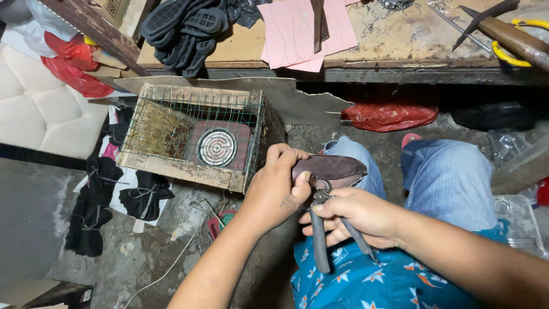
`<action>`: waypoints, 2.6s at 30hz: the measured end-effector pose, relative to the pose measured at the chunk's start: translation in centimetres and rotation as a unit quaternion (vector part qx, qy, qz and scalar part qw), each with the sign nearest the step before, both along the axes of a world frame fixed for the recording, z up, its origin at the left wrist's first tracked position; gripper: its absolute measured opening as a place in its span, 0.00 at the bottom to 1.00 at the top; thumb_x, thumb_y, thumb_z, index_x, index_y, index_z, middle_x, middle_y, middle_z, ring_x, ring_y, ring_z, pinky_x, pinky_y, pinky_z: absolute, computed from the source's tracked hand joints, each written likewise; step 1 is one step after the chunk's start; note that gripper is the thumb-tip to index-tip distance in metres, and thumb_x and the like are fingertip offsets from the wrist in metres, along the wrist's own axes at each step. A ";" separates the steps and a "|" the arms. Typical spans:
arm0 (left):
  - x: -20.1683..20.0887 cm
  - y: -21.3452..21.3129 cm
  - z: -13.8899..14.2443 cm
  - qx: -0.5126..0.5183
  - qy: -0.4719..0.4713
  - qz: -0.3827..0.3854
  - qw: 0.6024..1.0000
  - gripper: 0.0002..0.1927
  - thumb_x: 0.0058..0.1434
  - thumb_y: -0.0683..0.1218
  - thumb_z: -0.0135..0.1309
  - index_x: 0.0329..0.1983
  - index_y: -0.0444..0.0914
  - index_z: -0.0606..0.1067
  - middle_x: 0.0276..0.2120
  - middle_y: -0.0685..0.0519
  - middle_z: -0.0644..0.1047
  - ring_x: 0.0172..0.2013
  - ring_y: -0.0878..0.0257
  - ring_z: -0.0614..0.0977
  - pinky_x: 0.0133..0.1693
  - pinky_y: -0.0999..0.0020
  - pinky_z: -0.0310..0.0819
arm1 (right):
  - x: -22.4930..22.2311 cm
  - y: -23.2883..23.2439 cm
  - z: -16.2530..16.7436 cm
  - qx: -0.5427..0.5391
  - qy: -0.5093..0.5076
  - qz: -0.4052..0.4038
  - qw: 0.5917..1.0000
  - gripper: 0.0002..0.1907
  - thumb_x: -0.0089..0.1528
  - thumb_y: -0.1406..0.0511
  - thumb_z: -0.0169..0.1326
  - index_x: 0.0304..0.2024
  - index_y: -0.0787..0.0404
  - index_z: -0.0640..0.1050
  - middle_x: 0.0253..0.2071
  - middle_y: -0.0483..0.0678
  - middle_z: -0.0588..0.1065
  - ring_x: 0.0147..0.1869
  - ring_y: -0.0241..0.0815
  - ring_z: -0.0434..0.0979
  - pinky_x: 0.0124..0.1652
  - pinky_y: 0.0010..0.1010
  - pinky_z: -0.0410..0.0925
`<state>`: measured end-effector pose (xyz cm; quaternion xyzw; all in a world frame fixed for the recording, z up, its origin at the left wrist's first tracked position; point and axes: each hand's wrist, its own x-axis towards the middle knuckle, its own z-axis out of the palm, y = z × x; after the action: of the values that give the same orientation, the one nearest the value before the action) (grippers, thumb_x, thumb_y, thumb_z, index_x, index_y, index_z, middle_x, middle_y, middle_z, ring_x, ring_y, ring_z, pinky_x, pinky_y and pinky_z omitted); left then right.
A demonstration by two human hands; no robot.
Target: The person is repairing a brown shoe by hand. They use pliers to pull and adjust the shoe's upper material and a hammer to tap the edges, working on the shoe while sitting on the floor.
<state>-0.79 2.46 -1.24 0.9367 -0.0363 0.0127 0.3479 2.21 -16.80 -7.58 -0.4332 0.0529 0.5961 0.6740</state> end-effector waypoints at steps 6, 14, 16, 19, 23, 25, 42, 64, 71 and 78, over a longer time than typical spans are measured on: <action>-0.5 0.1 -0.3 -0.008 -0.007 -0.015 1.000 0.18 0.59 0.47 0.54 0.52 0.41 0.74 0.52 0.45 0.71 0.41 0.42 0.83 0.42 0.51 0.78 | 0.1 0.3 1.9 -0.023 0.049 -0.022 0.998 0.21 0.61 0.65 0.48 0.56 0.67 0.71 0.48 0.61 0.79 0.49 0.59 0.84 0.42 0.54 0.78; -1.0 -0.4 -0.6 0.026 -0.010 -0.017 0.999 0.18 0.57 0.47 0.55 0.51 0.41 0.74 0.53 0.43 0.70 0.37 0.41 0.83 0.41 0.50 0.78 | -0.5 -0.6 2.7 -0.027 0.043 -0.033 0.998 0.19 0.63 0.62 0.45 0.50 0.69 0.74 0.33 0.62 0.82 0.30 0.54 0.85 0.28 0.44 0.77; -1.1 -0.5 -0.6 0.025 -0.014 -0.017 0.999 0.18 0.57 0.48 0.55 0.51 0.41 0.74 0.53 0.43 0.70 0.38 0.40 0.83 0.41 0.49 0.77 | -1.2 -0.7 2.3 -0.008 0.010 -0.049 0.999 0.19 0.64 0.61 0.46 0.49 0.69 0.76 0.25 0.57 0.78 0.21 0.49 0.80 0.19 0.38 0.73; -1.2 -0.7 -0.6 0.014 -0.018 -0.013 1.000 0.18 0.58 0.48 0.55 0.51 0.39 0.73 0.53 0.42 0.70 0.39 0.40 0.82 0.41 0.48 0.77 | -2.2 -0.4 1.5 -0.061 -0.001 -0.053 0.997 0.18 0.63 0.61 0.45 0.46 0.68 0.76 0.21 0.55 0.76 0.17 0.47 0.78 0.17 0.37 0.70; -1.7 -0.7 -0.8 -0.041 -0.053 -0.007 0.998 0.16 0.61 0.47 0.56 0.50 0.37 0.72 0.52 0.42 0.70 0.41 0.42 0.82 0.41 0.52 0.78 | -2.8 0.6 0.3 -0.053 -0.010 -0.044 0.998 0.15 0.63 0.62 0.46 0.45 0.66 0.74 0.22 0.55 0.77 0.19 0.48 0.79 0.18 0.37 0.71; -1.5 -0.5 -1.5 -0.068 -0.019 0.031 0.997 0.16 0.59 0.48 0.59 0.46 0.37 0.73 0.48 0.45 0.72 0.34 0.49 0.82 0.38 0.58 0.78 | -2.7 1.2 -0.1 -0.033 -0.031 -0.026 0.999 0.16 0.64 0.61 0.46 0.46 0.67 0.74 0.25 0.56 0.78 0.23 0.48 0.81 0.22 0.35 0.73; 5.0 -7.5 -18.0 -0.510 0.183 0.049 0.839 0.14 0.64 0.46 0.56 0.51 0.36 0.73 0.37 0.52 0.77 0.35 0.68 0.76 0.35 0.72 0.71 | -0.4 -14.2 -2.1 -0.385 -0.642 0.207 0.630 0.34 0.54 0.58 0.59 0.62 0.58 0.72 0.51 0.53 0.73 0.56 0.54 0.73 0.54 0.43 0.66; 4.5 -7.0 -17.5 -0.492 0.238 0.022 0.837 0.21 0.60 0.44 0.59 0.54 0.36 0.69 0.43 0.55 0.77 0.40 0.68 0.78 0.41 0.71 0.74 | 7.7 -21.1 -2.5 -0.382 -0.793 -0.008 0.475 0.20 0.60 0.60 0.59 0.53 0.61 0.79 0.50 0.53 0.76 0.59 0.52 0.73 0.58 0.42 0.66; 3.9 -7.8 -15.4 -0.482 0.218 0.036 0.848 0.22 0.61 0.45 0.59 0.55 0.36 0.67 0.37 0.47 0.77 0.30 0.65 0.79 0.27 0.69 0.76 | 19.0 -22.4 -0.9 -0.576 -0.775 -0.045 0.256 0.27 0.64 0.54 0.63 0.56 0.66 0.78 0.53 0.60 0.72 0.62 0.60 0.69 0.58 0.51 0.62; 5.1 -7.3 -13.9 -0.502 0.316 0.083 0.801 0.19 0.63 0.48 0.55 0.56 0.38 0.71 0.40 0.50 0.80 0.33 0.65 0.83 0.30 0.67 0.83 | 21.4 -22.8 -1.1 -0.603 -0.726 -0.052 0.325 0.22 0.70 0.56 0.63 0.54 0.70 0.81 0.49 0.68 0.72 0.53 0.66 0.74 0.51 0.52 0.69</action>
<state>4.33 -4.81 -15.12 0.5826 0.1652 -0.2391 0.7590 23.64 -39.56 -8.67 -0.9777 -0.0899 -0.1876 0.0273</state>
